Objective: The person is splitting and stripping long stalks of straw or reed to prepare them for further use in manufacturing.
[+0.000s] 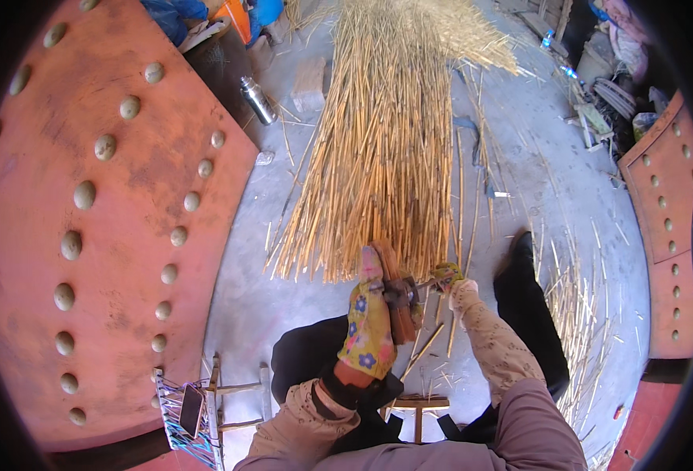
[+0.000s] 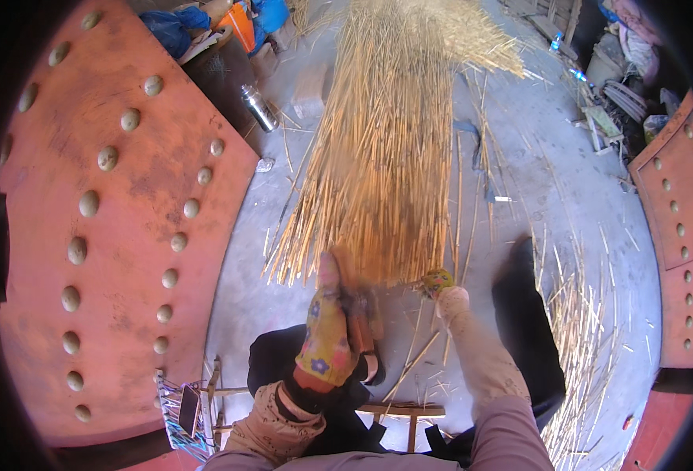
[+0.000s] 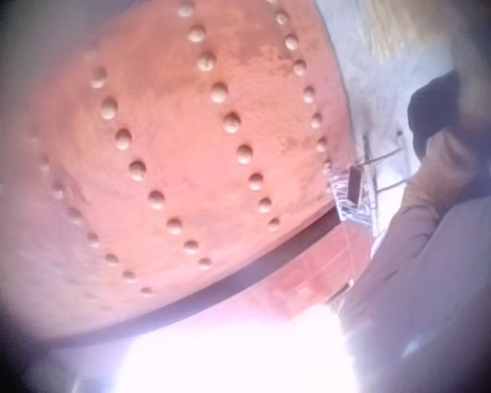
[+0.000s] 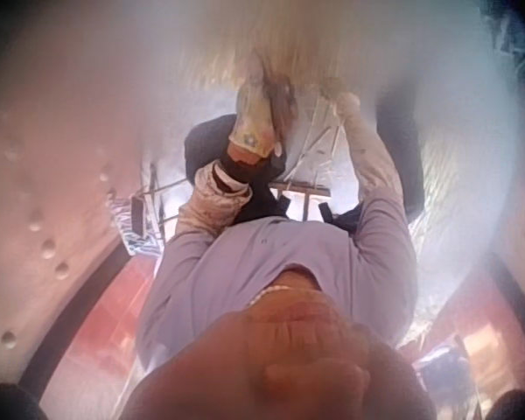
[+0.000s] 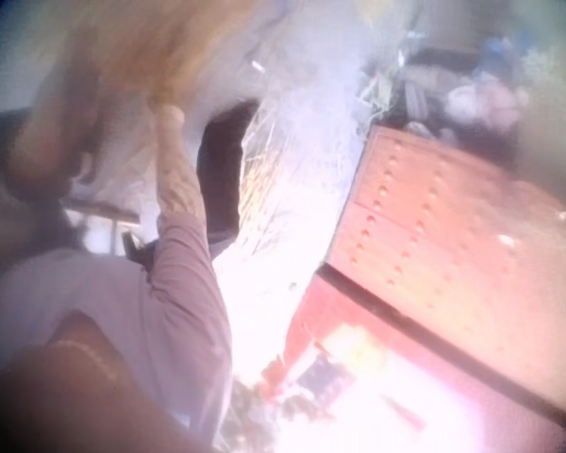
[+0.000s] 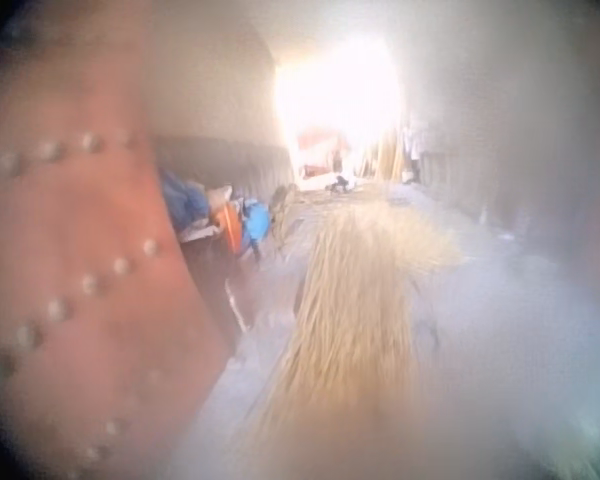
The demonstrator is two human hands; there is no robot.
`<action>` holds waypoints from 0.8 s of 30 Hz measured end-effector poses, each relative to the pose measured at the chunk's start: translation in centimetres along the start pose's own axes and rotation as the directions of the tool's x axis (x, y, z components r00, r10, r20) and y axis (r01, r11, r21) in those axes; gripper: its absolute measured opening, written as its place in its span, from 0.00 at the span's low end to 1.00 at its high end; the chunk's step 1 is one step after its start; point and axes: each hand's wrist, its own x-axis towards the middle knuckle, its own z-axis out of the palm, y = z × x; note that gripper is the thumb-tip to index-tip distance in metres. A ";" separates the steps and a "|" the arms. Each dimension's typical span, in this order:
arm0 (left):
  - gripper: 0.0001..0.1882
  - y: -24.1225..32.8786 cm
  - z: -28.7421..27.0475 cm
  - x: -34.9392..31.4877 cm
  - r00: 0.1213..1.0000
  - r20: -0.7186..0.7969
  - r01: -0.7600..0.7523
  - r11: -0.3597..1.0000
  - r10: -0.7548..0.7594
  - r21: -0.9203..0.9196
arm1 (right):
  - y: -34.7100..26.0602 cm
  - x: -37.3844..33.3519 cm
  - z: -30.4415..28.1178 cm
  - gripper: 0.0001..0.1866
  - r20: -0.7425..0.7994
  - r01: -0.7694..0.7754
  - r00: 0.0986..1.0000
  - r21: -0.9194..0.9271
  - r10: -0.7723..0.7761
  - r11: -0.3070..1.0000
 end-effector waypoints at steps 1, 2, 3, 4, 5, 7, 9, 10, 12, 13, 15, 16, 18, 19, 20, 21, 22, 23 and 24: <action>0.24 -0.4 0.4 0.2 1.000 0.000 0.010 1.000 -0.010 0.006 | 1.6 -0.2 -0.5 0.12 -0.061 0.046 0.997 0.062 -0.042 0.997; 0.24 -0.8 0.8 0.3 1.000 -0.002 0.018 1.000 -0.018 0.016 | 3.2 -0.7 -0.6 0.12 -0.128 0.127 0.985 0.086 -0.115 0.988; 0.24 -1.0 1.2 0.1 1.000 0.022 0.011 1.000 -0.011 0.013 | 4.4 -1.3 -0.8 0.12 -0.199 0.237 0.955 0.059 -0.221 0.970; 0.24 -1.6 2.1 0.2 0.998 0.018 0.057 0.997 -0.058 0.045 | 6.9 -2.5 -1.0 0.12 -0.276 0.313 0.911 -0.022 -0.307 0.950; 0.25 -1.6 0.8 0.1 0.996 -0.074 0.056 0.996 -0.051 0.073 | 1.4 -4.0 -2.5 0.13 -0.123 0.359 0.931 0.486 -0.344 0.797; 0.26 -3.1 -0.8 0.9 0.995 -0.098 -0.020 0.999 0.024 0.043 | -8.2 -11.1 -10.0 0.15 0.161 -0.226 0.931 0.959 -0.327 -0.171; 0.25 -4.2 -0.5 -0.1 0.995 -0.018 0.096 0.976 -0.094 0.198 | -8.6 -16.6 -10.4 0.19 0.138 -0.235 0.847 0.964 -0.514 -0.128; 0.25 -6.0 0.3 -0.1 0.995 0.035 0.080 0.953 -0.094 0.291 | -6.3 -18.4 -7.7 0.21 0.245 -0.417 0.769 0.892 -0.590 -0.173; 0.24 -10.0 -1.9 1.8 0.953 0.209 0.173 0.961 -0.219 0.217 | -8.3 -21.3 -6.0 0.24 0.410 -0.484 0.660 0.873 -0.629 0.062; 0.23 -11.4 -2.8 1.9 0.860 0.387 0.291 0.943 -0.333 0.164 | -11.2 -24.2 -7.1 0.25 0.457 -0.340 0.707 0.889 -0.539 0.308; 0.22 -12.2 -1.4 -2.1 0.852 0.373 0.264 0.916 -0.368 0.301 | -7.3 -25.6 -5.1 0.26 0.378 -0.353 0.702 0.921 -0.604 0.166; 0.21 -12.6 -1.4 -3.4 0.853 0.332 0.256 0.877 -0.403 0.406 | -4.4 -25.0 -4.1 0.25 0.405 -0.400 0.809 0.910 -0.425 0.105; 0.22 -14.9 -1.9 -6.4 0.880 0.363 0.144 0.901 -0.305 0.409 | -2.0 -23.2 -2.7 0.23 0.212 -0.212 0.923 0.977 -0.322 0.036; 0.24 -15.9 -1.8 -7.6 0.887 0.410 0.035 0.914 -0.215 0.404 | -1.4 -22.0 -3.9 0.23 -0.013 0.018 0.929 1.000 -0.370 0.011; 0.22 -15.3 -1.4 -9.2 0.836 0.460 0.116 0.916 -0.299 0.384 | -2.4 -21.2 -5.4 0.23 -0.011 0.011 0.927 1.000 -0.374 0.000; 0.20 -15.1 -0.9 -10.9 0.835 0.481 0.155 0.953 -0.268 0.261 | -4.1 -20.5 -7.2 0.23 -0.087 0.097 0.927 0.995 -0.364 0.009; 0.21 -16.1 -2.1 -10.1 0.800 0.492 0.263 0.938 -0.343 0.226 | -6.3 -19.4 -8.9 0.23 -0.159 0.177 0.917 0.984 -0.365 0.016; 0.21 -17.2 -3.3 -9.2 0.754 0.508 0.372 0.908 -0.416 0.192 | -7.3 -18.2 -10.2 0.24 -0.231 0.255 0.904 0.967 -0.359 0.021; 0.23 -15.6 -1.8 -11.6 0.824 0.444 0.243 0.928 -0.350 0.282 | -5.4 -16.7 -10.2 0.22 -0.311 0.308 0.949 0.887 0.049 -0.344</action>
